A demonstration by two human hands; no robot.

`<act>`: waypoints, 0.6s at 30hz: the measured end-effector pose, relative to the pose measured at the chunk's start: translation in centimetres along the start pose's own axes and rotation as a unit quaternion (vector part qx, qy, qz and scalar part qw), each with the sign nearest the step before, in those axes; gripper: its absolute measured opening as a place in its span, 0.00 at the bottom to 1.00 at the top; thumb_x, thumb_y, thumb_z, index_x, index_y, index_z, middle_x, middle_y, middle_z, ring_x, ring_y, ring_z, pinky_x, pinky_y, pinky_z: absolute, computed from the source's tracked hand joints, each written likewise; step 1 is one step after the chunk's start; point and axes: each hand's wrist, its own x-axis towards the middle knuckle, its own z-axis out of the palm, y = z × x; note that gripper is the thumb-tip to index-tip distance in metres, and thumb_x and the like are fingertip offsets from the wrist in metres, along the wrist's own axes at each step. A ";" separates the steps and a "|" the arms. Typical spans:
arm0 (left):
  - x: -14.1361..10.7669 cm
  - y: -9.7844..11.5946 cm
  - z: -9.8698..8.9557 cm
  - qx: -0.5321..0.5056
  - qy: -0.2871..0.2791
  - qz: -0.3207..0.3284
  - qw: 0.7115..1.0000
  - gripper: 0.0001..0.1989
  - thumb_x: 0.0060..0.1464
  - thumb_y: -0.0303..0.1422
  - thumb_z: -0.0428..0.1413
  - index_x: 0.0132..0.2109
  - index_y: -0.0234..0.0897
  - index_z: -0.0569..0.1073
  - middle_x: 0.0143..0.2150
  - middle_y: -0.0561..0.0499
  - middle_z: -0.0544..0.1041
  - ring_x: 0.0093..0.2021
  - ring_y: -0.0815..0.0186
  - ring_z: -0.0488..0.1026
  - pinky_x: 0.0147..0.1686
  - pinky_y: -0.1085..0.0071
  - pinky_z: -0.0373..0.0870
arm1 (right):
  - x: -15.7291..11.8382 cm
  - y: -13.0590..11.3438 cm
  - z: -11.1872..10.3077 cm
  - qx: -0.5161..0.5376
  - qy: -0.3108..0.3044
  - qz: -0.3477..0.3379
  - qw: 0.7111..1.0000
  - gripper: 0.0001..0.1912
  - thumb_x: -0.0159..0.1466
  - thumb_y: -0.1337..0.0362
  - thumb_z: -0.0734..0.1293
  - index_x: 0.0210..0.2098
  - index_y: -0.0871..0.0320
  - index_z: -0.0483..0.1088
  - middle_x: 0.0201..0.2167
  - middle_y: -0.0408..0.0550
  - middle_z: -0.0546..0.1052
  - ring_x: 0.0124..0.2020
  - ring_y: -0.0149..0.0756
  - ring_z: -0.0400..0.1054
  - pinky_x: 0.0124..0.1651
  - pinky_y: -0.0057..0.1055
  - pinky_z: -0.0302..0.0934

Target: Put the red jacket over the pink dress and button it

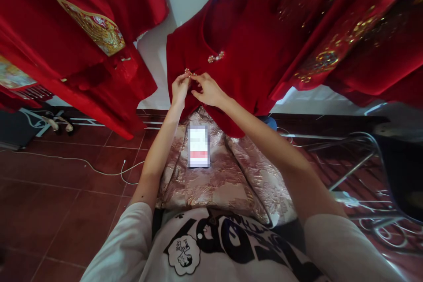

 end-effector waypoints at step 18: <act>-0.4 4.9 -1.2 0.135 0.017 0.076 0.988 0.08 0.57 0.20 0.64 0.38 0.35 0.86 0.42 0.45 0.87 0.48 0.59 0.85 0.61 0.61 0.78 | -1.1 -0.8 -0.1 0.018 0.025 -0.008 0.999 0.28 0.67 0.72 0.67 0.67 0.64 0.71 0.65 0.65 0.71 0.63 0.54 0.72 0.69 0.56 0.73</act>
